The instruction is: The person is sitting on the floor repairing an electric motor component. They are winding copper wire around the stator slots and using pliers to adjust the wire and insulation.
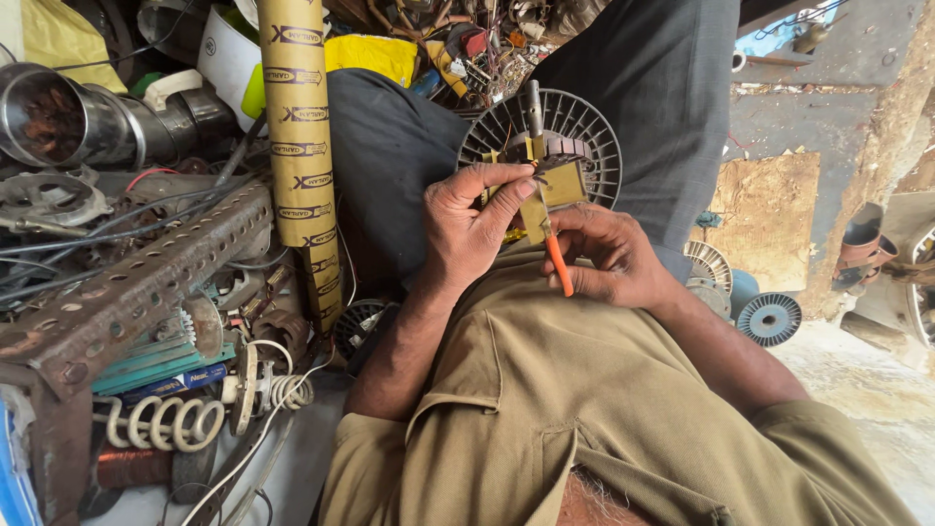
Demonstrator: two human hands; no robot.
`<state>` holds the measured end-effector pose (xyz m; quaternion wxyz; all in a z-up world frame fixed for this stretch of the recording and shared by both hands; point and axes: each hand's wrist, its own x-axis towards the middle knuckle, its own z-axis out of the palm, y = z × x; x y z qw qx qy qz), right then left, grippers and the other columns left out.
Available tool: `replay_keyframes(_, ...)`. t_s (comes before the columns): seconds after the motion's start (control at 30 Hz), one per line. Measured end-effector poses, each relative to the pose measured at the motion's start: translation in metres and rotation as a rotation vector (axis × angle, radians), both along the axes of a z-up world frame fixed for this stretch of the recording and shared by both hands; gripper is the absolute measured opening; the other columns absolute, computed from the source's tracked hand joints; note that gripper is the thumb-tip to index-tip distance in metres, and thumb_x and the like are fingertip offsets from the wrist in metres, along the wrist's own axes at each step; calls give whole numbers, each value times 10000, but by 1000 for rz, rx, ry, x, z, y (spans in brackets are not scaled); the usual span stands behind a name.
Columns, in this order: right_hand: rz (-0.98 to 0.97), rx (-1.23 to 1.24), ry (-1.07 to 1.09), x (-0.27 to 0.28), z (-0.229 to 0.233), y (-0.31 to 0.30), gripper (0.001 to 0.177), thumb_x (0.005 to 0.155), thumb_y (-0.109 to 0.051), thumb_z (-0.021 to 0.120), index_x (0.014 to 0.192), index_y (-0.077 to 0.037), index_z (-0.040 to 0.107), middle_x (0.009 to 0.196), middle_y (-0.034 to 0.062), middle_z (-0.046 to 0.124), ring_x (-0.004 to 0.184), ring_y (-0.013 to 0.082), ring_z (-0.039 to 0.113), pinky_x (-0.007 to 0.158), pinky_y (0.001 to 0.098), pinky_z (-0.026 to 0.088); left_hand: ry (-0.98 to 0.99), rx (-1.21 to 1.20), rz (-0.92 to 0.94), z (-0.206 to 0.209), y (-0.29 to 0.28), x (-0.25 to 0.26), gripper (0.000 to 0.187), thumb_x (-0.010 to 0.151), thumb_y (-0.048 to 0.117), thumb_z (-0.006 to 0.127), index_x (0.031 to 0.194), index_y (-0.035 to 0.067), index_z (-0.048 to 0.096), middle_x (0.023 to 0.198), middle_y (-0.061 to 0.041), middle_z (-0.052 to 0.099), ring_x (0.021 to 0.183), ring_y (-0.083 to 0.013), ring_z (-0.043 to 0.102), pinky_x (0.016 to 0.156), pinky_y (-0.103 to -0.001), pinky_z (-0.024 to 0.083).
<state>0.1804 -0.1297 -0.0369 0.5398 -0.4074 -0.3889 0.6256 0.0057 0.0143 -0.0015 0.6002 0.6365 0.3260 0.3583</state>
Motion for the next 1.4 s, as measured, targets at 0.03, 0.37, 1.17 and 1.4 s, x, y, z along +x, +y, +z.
replay_keyframes(0.03,-1,2,4,1,0,1,544,903,-24,782,1398,55,570,1251,100,599,1045,168,708,924,310,603,9,-20,-6,0,0,0,103,967,67,769,1067,45,753,896,-46,771,740,-53,696,636,-219,567)
replay_keyframes(0.37,-24,55,-65,0,3,3,551,913,-71,793,1404,41,571,1233,95,593,1030,168,716,914,296,609,32,72,-68,4,1,-1,117,991,94,758,1096,50,726,934,-55,772,767,-71,720,629,-228,589)
replay_keyframes(1.17,172,283,-1342,45,34,-1,362,897,-205,692,1230,-64,677,1173,169,692,778,245,705,600,328,617,211,371,-68,-7,21,-31,89,989,104,776,1026,62,707,857,-19,701,717,-113,662,633,-260,517)
replay_keyframes(1.4,548,197,-1672,46,18,-1,373,991,-177,551,1343,-101,646,1165,72,657,734,150,636,645,289,587,158,576,-519,-23,7,-26,127,889,66,817,963,49,716,897,-61,699,812,-171,687,686,-297,571)
